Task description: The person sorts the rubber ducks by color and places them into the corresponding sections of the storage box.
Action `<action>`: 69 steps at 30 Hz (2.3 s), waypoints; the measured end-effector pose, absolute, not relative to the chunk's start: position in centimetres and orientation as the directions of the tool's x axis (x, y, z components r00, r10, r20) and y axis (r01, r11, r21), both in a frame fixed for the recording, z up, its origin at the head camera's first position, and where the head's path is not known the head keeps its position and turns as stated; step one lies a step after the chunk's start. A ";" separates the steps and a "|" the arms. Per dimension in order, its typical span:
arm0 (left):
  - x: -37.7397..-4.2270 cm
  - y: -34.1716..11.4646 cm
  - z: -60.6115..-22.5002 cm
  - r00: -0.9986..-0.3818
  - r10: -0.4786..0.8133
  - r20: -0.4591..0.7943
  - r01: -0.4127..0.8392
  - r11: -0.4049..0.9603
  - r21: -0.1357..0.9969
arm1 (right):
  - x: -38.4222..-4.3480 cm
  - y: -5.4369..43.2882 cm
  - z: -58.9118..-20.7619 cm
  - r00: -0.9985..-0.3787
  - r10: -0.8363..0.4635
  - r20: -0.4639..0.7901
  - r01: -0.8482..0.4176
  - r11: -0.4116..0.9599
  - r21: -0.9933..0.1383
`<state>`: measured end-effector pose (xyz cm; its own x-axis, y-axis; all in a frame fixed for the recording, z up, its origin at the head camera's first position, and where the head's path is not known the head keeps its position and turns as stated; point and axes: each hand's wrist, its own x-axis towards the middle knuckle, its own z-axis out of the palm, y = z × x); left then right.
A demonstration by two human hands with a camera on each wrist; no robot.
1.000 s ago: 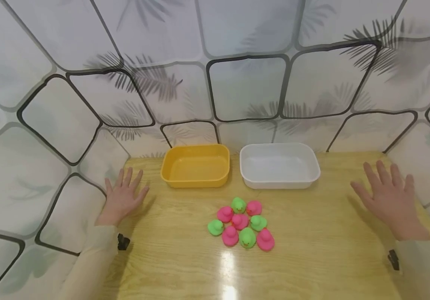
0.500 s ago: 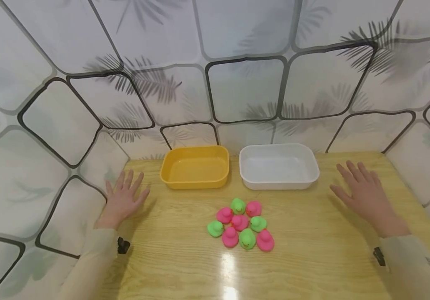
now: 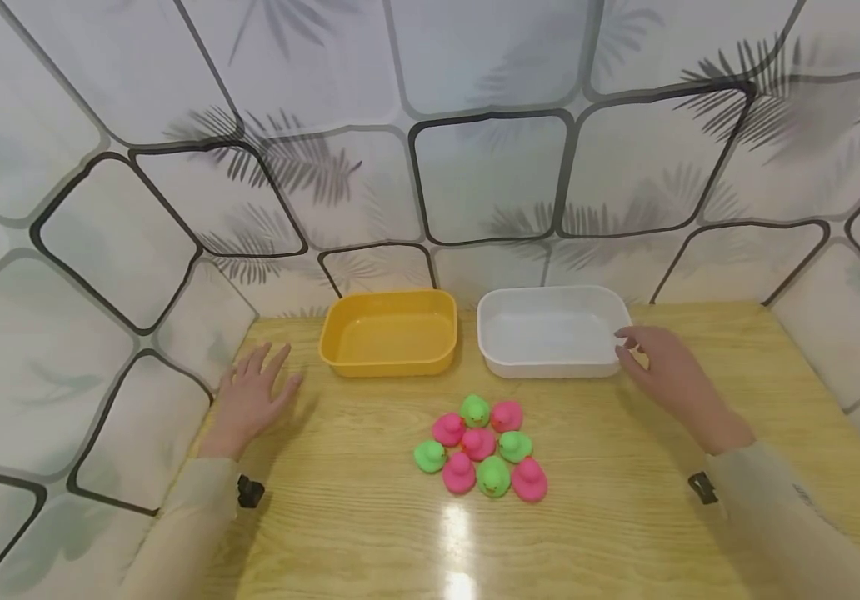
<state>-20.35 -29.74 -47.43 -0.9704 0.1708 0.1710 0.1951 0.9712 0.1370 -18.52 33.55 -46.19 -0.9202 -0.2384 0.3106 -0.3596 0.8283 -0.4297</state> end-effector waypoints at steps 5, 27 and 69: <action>-20.3 -29.0 -47.4 -0.951 0.187 0.247 0.234 0.957 0.173 | -19.7 31.0 -45.4 -0.916 -0.261 0.303 -0.378 0.815 -0.440; -19.4 -26.8 -46.9 -0.897 0.263 0.355 0.358 0.904 0.235 | -24.0 23.0 -43.1 -0.895 -0.391 0.214 -0.441 0.707 -0.553; -16.4 -15.6 -49.6 -0.729 0.575 0.371 0.672 0.706 0.225 | -29.9 13.5 -45.5 -0.912 -0.409 0.043 -0.351 0.720 -0.598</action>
